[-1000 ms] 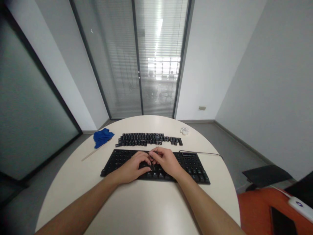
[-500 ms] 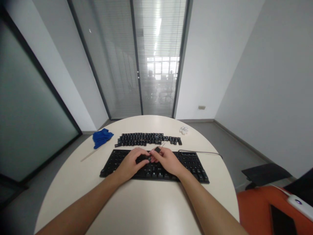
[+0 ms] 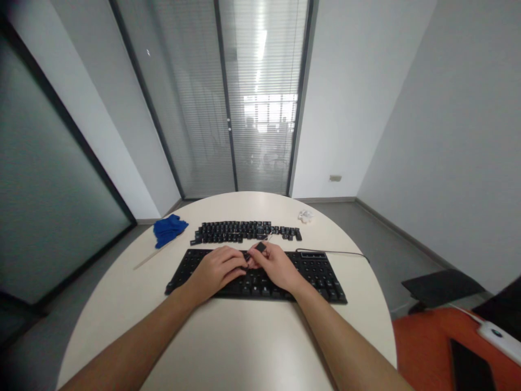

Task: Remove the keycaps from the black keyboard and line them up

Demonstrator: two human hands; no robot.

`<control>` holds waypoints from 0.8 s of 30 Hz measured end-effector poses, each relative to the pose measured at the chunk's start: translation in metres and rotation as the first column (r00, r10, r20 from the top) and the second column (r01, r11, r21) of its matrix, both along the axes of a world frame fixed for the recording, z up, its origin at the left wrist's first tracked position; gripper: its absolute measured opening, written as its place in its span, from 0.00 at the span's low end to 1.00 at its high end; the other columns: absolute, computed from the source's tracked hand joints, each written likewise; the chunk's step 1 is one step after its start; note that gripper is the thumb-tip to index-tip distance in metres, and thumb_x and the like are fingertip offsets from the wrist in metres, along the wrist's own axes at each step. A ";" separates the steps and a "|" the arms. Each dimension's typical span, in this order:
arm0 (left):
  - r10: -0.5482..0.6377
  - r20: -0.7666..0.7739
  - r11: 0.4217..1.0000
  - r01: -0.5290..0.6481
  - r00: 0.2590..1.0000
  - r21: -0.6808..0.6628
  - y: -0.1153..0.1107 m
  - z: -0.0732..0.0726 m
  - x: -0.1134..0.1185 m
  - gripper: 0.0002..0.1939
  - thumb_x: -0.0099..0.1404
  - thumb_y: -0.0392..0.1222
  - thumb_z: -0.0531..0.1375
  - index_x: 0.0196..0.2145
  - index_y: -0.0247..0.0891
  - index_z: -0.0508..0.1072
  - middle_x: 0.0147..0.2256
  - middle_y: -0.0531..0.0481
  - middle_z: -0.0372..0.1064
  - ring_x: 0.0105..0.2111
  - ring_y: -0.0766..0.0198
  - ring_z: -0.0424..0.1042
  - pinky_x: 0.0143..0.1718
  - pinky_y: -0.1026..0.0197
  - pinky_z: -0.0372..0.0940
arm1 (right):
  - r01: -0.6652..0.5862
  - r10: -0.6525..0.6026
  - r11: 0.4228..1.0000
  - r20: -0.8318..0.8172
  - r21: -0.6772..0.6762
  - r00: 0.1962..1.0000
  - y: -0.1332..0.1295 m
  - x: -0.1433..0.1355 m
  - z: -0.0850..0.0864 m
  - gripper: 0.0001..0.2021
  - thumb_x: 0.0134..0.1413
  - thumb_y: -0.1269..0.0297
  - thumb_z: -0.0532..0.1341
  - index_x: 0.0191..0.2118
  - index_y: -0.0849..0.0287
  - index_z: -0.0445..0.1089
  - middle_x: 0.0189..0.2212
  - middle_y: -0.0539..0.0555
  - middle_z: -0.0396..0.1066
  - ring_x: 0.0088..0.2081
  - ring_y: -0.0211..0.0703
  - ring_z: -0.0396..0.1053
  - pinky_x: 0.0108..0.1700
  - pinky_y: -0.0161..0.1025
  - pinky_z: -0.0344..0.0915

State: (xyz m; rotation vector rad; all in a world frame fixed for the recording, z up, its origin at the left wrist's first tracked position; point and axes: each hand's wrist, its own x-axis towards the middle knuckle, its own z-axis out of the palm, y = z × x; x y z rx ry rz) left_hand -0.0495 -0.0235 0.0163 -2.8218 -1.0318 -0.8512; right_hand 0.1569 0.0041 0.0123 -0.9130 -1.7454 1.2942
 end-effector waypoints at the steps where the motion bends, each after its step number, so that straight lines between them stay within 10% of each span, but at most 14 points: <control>1: -0.005 0.005 1.000 0.005 1.000 0.001 0.000 0.000 0.000 0.12 0.72 0.46 0.53 0.43 0.41 0.74 0.41 0.47 0.72 0.43 0.59 0.69 0.47 0.54 0.65 | 0.006 -0.006 1.000 -0.008 -0.010 1.000 0.000 0.000 0.000 0.20 0.57 0.45 0.60 0.37 0.61 0.69 0.28 0.52 0.75 0.31 0.40 0.73 0.39 0.39 0.71; 14: 0.288 0.197 0.958 -0.280 0.937 -0.067 0.019 -0.008 -0.001 0.09 0.69 0.42 0.57 0.44 0.42 0.74 0.44 0.49 0.73 0.45 0.58 0.69 0.49 0.53 0.66 | 0.185 -0.189 0.982 0.103 0.049 0.977 0.020 0.024 -0.003 0.26 0.60 0.41 0.52 0.36 0.62 0.72 0.25 0.52 0.71 0.27 0.41 0.72 0.30 0.36 0.69; 24: 0.424 0.008 0.903 -0.422 0.906 -0.082 0.054 -0.005 0.019 0.08 0.66 0.41 0.60 0.43 0.43 0.75 0.41 0.49 0.75 0.45 0.55 0.69 0.43 0.56 0.67 | 0.227 -0.279 0.947 0.229 0.227 0.933 0.019 0.034 0.002 0.26 0.63 0.43 0.50 0.37 0.61 0.74 0.21 0.50 0.70 0.25 0.43 0.72 0.31 0.37 0.65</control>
